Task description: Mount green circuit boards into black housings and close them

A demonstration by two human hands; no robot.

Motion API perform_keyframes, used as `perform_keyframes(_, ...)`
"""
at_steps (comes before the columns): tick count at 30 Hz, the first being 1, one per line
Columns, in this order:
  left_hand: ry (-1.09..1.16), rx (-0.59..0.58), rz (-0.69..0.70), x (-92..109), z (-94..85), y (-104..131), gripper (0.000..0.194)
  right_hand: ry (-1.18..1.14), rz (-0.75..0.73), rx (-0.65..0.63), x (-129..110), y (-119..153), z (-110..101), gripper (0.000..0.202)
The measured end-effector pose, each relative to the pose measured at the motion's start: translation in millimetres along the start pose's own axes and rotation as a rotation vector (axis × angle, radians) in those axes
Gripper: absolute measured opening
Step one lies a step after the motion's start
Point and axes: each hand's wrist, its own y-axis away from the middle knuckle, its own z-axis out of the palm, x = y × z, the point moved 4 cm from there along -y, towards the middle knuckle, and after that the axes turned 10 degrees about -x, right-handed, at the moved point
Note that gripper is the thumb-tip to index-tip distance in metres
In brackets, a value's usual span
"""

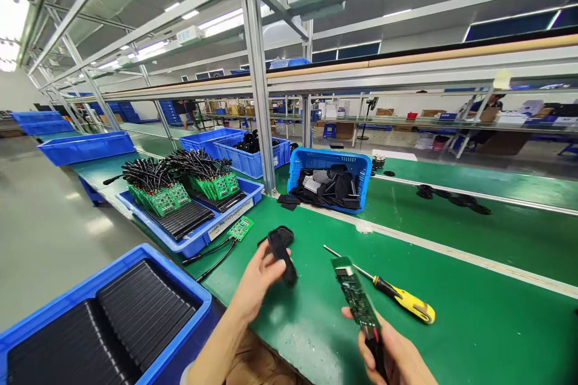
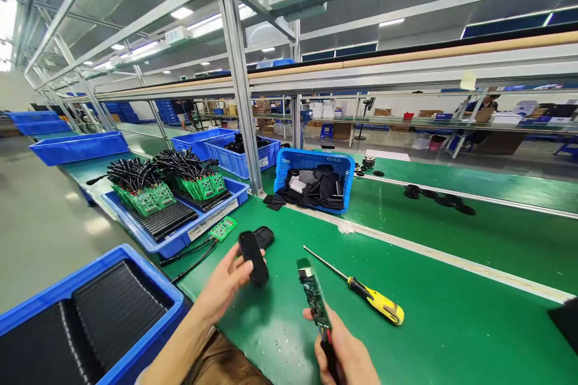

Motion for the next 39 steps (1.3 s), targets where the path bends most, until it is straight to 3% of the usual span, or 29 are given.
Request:
perform_keyframes(4, 0.446, -0.150, -0.030, -11.7, 39.5, 47.9, 0.110, 0.839, -0.251, -0.055, -9.0, -4.1, 16.0, 0.046)
perform_keyframes(9, 0.670, -0.184, -0.089, -20.6, 60.2, 79.1, 0.115, 1.218, -0.354, -0.138, 4.5, -8.6, 33.2, 0.045)
perform_keyframes(15, 0.708, -0.171, -0.094, -18.5, 58.9, 86.6, 0.112, 1.364, -0.453, -0.181, 6.7, -2.6, 39.0, 0.047)
perform_keyframes(21, 0.658, -0.145, -0.111, -21.8, 53.4, 87.2, 0.106, 1.455, -0.460, -0.230, 5.6, -3.9, 41.9, 0.045)
perform_keyframes(31, 0.582, -0.024, -0.159, -27.1, 55.4, 76.2, 0.079, 1.527, -0.236, -0.274, 18.9, -15.6, 28.8, 0.048)
perform_keyframes(34, 0.441, 0.053, -0.163, -40.6, 51.1, 67.7, 0.072, 1.535, -0.135, -0.305, 24.2, -24.1, 23.8, 0.048)
perform_keyframes(39, -0.027, 0.195, -0.069, -55.6, 39.1, 52.5, 0.050, 1.475, -0.087, -0.340, 22.4, -32.4, 26.3, 0.050)
